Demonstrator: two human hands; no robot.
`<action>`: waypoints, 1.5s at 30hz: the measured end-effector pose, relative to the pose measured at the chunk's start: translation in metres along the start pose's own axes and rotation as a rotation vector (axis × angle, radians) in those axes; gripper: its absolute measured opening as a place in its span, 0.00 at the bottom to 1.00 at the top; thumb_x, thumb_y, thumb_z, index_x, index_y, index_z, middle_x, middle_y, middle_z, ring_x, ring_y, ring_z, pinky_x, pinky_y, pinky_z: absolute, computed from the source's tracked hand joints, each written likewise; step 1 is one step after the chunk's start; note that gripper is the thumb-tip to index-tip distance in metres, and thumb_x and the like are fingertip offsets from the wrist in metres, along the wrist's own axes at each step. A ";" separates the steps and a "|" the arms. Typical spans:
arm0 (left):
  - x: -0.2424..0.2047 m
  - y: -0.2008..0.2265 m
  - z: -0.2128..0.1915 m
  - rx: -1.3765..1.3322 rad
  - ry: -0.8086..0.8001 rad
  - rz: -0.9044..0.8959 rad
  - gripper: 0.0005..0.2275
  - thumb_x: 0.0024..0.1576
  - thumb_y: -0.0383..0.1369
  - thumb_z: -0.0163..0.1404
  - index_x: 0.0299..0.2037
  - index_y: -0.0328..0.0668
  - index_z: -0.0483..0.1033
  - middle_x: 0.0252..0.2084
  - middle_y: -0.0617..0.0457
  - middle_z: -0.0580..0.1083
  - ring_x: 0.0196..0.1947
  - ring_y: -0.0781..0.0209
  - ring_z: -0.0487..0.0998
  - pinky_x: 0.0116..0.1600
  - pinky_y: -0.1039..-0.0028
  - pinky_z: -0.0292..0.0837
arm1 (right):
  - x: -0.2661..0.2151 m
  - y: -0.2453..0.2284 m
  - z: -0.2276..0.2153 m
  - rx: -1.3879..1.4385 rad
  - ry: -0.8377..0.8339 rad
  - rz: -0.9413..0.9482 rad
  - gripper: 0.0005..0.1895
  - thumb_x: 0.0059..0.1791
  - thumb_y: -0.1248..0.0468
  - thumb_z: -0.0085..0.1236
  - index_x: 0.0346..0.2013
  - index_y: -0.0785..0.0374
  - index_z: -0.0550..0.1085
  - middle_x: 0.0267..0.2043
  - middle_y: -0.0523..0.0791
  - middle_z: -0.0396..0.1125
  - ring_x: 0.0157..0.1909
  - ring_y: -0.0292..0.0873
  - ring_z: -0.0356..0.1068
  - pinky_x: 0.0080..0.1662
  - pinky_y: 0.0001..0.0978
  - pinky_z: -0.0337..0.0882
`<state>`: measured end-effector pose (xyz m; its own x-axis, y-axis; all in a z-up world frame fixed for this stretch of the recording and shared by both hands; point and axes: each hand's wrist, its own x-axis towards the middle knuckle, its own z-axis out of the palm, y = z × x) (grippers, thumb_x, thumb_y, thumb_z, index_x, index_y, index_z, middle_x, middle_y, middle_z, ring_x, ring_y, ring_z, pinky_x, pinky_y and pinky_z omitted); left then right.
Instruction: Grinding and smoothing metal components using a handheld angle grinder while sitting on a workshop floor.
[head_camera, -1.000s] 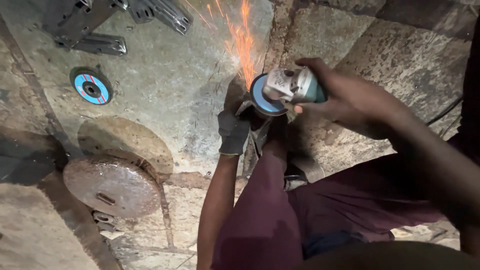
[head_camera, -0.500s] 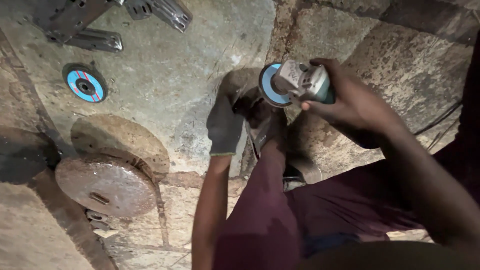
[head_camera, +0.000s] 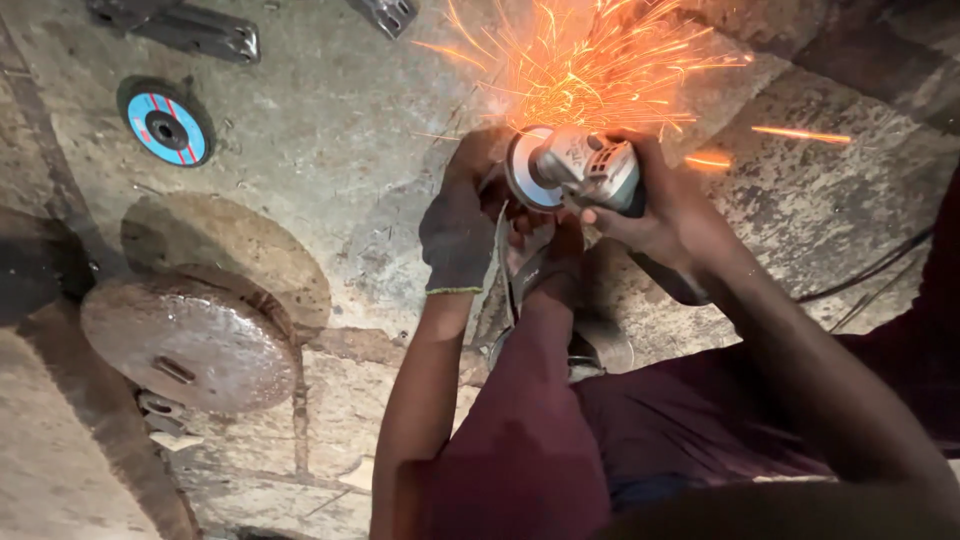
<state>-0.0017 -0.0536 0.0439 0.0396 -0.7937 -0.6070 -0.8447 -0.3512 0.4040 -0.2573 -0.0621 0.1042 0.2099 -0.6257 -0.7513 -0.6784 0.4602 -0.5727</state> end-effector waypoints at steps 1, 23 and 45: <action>-0.001 -0.002 0.001 -0.038 0.024 0.032 0.18 0.57 0.42 0.57 0.55 0.49 0.74 0.46 0.43 0.79 0.42 0.38 0.80 0.42 0.52 0.74 | 0.000 0.003 0.002 0.015 0.000 0.028 0.51 0.44 0.46 0.64 0.72 0.58 0.49 0.58 0.66 0.66 0.58 0.64 0.72 0.57 0.54 0.73; 0.001 -0.008 0.011 -0.101 0.105 0.102 0.17 0.56 0.41 0.56 0.53 0.45 0.76 0.46 0.42 0.79 0.40 0.38 0.80 0.40 0.51 0.74 | 0.005 0.001 -0.005 -0.048 0.049 -0.056 0.49 0.45 0.45 0.66 0.71 0.59 0.51 0.54 0.64 0.70 0.54 0.63 0.73 0.52 0.52 0.74; 0.003 -0.010 0.017 0.087 0.045 -0.002 0.15 0.54 0.44 0.60 0.45 0.47 0.78 0.39 0.43 0.80 0.39 0.42 0.81 0.42 0.54 0.75 | 0.011 -0.007 -0.015 -0.044 -0.089 0.170 0.53 0.44 0.42 0.62 0.76 0.53 0.47 0.58 0.67 0.65 0.57 0.66 0.70 0.56 0.56 0.71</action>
<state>-0.0026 -0.0437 0.0264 0.0640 -0.8151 -0.5758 -0.8877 -0.3101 0.3403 -0.2608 -0.0816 0.1046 0.1500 -0.4821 -0.8632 -0.7388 0.5255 -0.4219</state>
